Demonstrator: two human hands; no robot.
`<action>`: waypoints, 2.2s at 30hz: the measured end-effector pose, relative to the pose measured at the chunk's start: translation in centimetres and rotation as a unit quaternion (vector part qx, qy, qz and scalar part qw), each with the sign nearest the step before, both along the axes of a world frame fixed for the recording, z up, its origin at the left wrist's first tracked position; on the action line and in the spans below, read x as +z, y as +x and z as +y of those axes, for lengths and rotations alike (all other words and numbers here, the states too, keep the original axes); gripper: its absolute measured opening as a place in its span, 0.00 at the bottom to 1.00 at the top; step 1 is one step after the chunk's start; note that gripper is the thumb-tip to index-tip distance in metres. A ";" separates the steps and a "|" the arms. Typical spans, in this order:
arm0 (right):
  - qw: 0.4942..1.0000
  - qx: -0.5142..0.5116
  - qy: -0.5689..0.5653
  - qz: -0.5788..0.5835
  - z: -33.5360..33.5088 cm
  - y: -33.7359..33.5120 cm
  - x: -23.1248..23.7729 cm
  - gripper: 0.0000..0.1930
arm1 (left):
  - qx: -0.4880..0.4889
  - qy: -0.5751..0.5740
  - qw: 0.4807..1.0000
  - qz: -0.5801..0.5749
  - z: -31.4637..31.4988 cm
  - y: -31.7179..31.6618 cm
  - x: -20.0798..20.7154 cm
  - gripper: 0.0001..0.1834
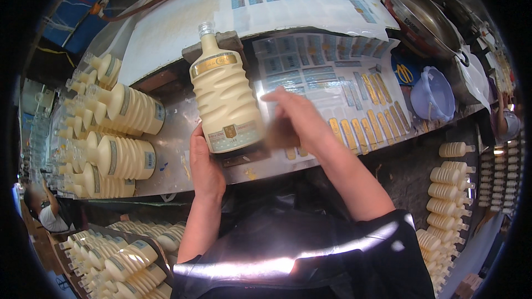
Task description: The person applies adhesive labels to the bodies of ribbed plastic bottles. They pick a label from a sheet, wrap it around the bottle, and smooth it down by hand. Finished bottles are placed on the table among others.
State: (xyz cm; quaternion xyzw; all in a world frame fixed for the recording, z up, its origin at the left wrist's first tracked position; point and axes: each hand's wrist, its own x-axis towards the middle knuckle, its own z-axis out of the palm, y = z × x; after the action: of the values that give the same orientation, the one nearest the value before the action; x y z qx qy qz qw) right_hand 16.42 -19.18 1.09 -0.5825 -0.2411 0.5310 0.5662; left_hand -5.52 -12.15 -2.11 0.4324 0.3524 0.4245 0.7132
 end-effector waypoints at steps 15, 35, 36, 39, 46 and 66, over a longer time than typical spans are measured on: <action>0.632 0.008 0.378 -0.677 -0.3 -6.9 3.1 0.12 | 0.011 -0.013 1.000 0.002 -0.2 0.2 -0.8 0.26; 0.915 -0.148 0.104 -0.359 -1.7 -6.0 -2.3 0.20 | 0.063 0.172 0.967 0.176 0.5 1.0 -3.4 0.31; 0.918 -0.152 0.106 -0.351 -1.7 -5.9 -2.8 0.20 | 0.053 0.164 0.972 0.157 0.5 1.0 -3.2 0.31; 0.926 -0.154 0.110 -0.327 -1.6 -5.4 -3.8 0.21 | 0.029 0.115 0.990 0.069 0.7 0.5 -3.4 0.30; 0.945 -0.071 0.152 -0.281 -2.2 -5.6 0.5 0.16 | -0.008 0.263 0.945 0.195 0.9 -1.5 -4.1 0.39; 0.685 0.089 0.364 -0.625 -2.1 -6.9 5.5 0.17 | 0.140 0.513 0.784 0.321 0.6 0.2 -1.2 0.38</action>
State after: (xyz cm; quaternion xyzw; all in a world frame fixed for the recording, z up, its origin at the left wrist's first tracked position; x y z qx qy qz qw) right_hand 9.55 -21.28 6.63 -0.5035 -0.7642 -0.0373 0.4014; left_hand -5.34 -11.50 -3.33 0.7918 0.3476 0.4743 0.1648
